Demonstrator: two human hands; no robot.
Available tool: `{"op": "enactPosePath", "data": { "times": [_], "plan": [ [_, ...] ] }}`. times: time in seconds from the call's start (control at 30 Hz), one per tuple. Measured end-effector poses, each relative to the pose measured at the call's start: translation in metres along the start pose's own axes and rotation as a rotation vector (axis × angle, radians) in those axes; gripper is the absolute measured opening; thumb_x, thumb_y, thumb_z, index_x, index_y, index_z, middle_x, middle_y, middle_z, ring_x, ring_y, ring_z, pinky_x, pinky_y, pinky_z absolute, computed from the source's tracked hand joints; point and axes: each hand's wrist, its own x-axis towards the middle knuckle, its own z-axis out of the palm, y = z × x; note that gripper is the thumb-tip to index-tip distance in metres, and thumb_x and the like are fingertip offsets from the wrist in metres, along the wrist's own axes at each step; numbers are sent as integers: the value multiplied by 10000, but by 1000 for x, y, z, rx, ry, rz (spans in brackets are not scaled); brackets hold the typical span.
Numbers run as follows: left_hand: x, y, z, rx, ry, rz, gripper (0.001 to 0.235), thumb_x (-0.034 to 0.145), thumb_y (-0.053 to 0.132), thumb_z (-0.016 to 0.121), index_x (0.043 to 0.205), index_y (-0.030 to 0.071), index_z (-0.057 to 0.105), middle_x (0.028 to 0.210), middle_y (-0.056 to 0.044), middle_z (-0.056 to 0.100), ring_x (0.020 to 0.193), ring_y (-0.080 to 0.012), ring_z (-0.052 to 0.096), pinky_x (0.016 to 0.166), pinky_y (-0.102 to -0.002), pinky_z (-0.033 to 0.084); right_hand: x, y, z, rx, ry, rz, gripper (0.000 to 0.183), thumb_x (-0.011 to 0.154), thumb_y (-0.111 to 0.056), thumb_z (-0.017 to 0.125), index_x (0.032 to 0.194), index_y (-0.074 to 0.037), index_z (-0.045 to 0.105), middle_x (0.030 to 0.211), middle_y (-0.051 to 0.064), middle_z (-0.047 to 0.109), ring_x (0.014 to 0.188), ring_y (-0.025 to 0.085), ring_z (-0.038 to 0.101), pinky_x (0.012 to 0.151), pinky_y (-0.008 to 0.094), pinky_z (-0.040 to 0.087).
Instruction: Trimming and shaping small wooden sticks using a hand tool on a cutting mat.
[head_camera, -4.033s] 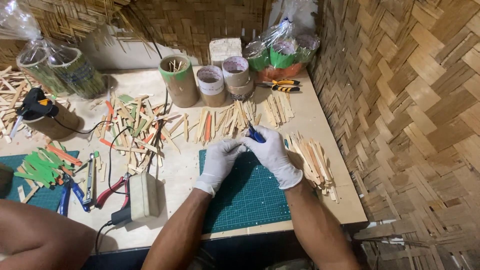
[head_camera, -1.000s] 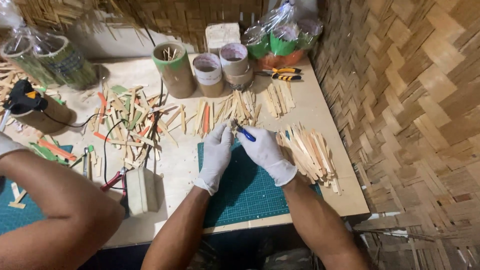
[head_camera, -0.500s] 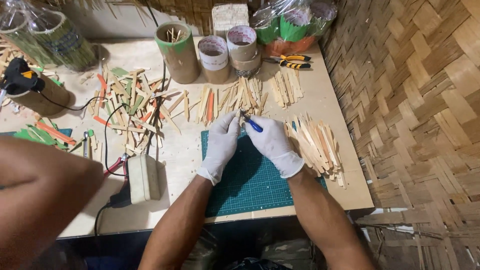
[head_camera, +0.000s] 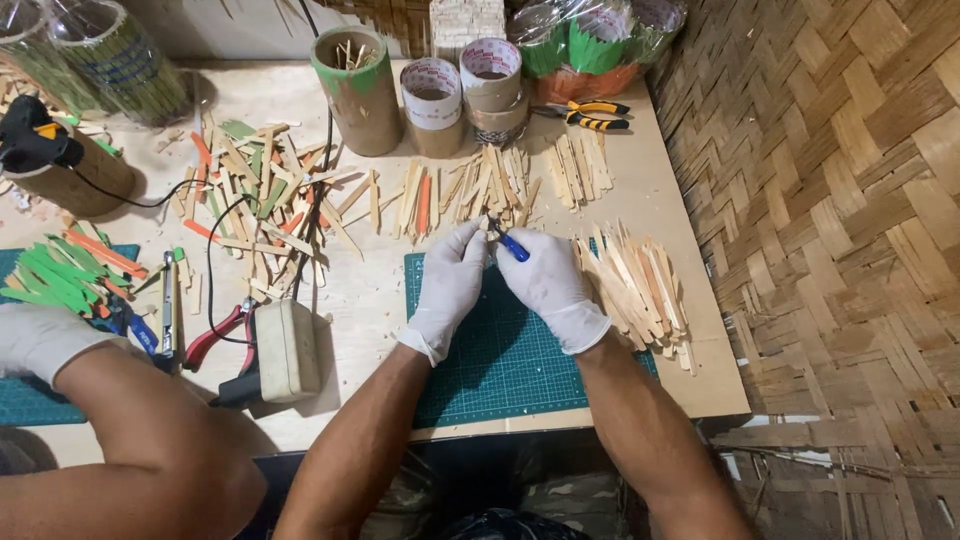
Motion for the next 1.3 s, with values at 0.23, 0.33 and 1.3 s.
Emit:
{"op": "enactPosePath", "data": {
  "times": [0.23,0.33,1.3],
  "plan": [
    [4,-4,0,7,0,-64,318,1000,272,607,1275,186,742,772,-34,722,751,-105,609,714,-285,543,-4,-32,-30,-92,-141,-21,237,758,-418,746,712,-196,675,566,17,658,641,279,719,592,363,545],
    [7,-6,2,18,3,-89,308,997,283,603,1251,192,753,771,-35,715,751,-108,607,715,-294,545,-4,-30,-29,-107,-184,10,235,743,-411,733,702,-192,656,558,7,653,636,276,717,587,365,540],
    [-6,9,1,-26,-15,-74,289,1020,210,546,1200,155,765,599,11,554,589,-73,467,520,-222,392,0,-8,0,-295,-153,131,302,949,-389,632,855,-123,740,689,126,715,741,395,738,716,513,589]
  ]
}}
